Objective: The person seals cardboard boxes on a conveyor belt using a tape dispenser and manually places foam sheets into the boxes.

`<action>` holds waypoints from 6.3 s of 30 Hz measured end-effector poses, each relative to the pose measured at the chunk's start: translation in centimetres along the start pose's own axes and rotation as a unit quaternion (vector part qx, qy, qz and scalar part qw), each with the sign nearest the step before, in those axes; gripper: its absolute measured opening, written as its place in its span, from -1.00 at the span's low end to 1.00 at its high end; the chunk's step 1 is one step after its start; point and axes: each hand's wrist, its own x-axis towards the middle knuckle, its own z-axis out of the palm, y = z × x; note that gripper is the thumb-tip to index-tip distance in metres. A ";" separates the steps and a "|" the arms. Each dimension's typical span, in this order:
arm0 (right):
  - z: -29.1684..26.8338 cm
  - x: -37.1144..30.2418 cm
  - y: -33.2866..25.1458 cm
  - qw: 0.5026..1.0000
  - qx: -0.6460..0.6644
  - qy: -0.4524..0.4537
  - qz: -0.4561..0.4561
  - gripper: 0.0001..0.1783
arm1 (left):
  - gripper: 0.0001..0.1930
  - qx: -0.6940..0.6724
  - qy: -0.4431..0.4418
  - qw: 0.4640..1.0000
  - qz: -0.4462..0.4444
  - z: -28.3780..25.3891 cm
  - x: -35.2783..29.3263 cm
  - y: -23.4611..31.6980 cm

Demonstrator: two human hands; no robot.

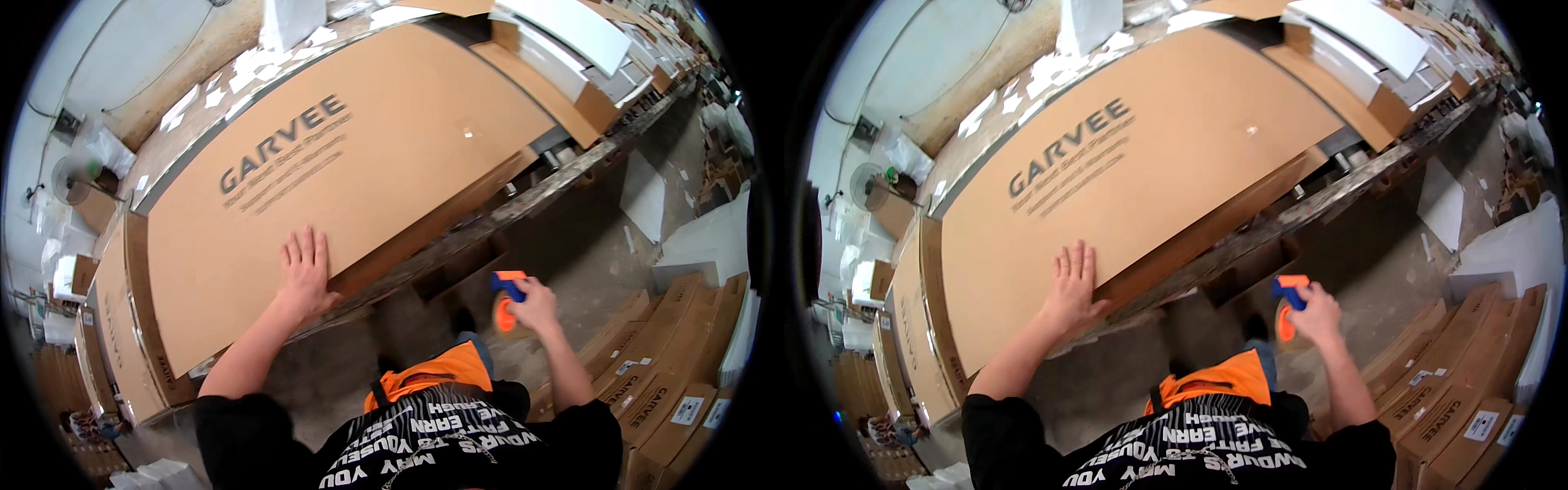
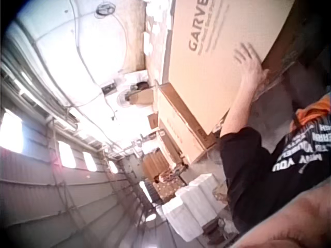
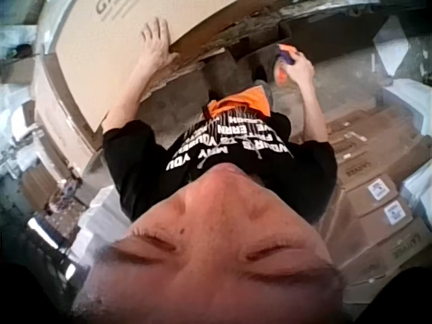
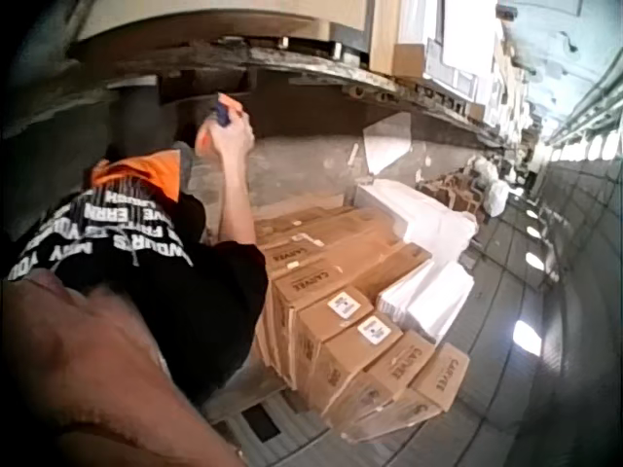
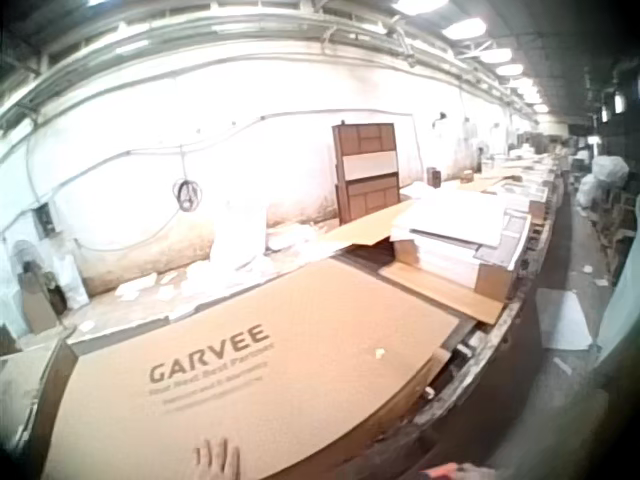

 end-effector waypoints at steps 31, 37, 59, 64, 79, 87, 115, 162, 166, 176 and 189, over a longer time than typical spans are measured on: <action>11.2 1.7 -29.9 0.857 -0.346 -0.244 -0.292 -0.60 | -0.23 -0.065 0.357 0.930 0.056 13.3 -1.1 -5.0; 7.5 -1.6 -22.2 0.935 0.139 -0.235 -0.227 -0.20 | -0.43 -0.300 0.377 0.875 0.043 4.4 -13.7 -9.1; 19.8 -15.8 -42.9 0.832 0.015 0.236 -0.501 -0.51 | -0.49 -0.055 0.490 0.870 0.019 21.1 -24.3 -29.1; 20.9 -14.6 -43.0 0.849 -0.026 0.216 -0.481 -0.39 | -0.51 -0.077 0.494 0.866 0.016 20.0 -25.0 -29.2; 22.7 -14.1 -39.7 0.824 0.021 0.276 -0.495 -0.76 | -0.02 -0.040 0.310 0.947 0.080 22.6 -19.8 -23.4; 16.4 -5.6 -37.7 0.956 0.189 0.164 -0.154 -0.57 | -0.07 -0.137 0.358 0.921 0.062 27.2 -20.5 -25.6; 7.6 -6.8 -62.2 0.896 -0.277 -0.131 -0.321 -0.61 | -0.43 -0.314 0.610 0.727 0.004 24.5 -12.0 -16.1; 1.0 -12.2 -42.5 0.945 -0.061 0.040 -0.319 -0.38 | 0.11 -0.102 0.153 0.982 -0.039 16.2 -16.8 -16.4; -1.3 -6.7 -50.3 0.954 -0.087 -0.065 -0.279 -0.50 | 0.12 -0.108 0.148 0.982 -0.042 16.2 -16.7 -16.6; 2.6 -11.2 -42.6 0.872 -0.354 -0.281 -0.190 -0.42 | 0.05 -0.136 0.170 0.976 -0.031 17.1 -17.6 -16.6; 11.9 -14.7 -34.4 0.888 -0.313 -0.119 -0.315 -0.32 | 0.18 -0.091 0.172 0.980 -0.036 16.8 -17.0 -15.8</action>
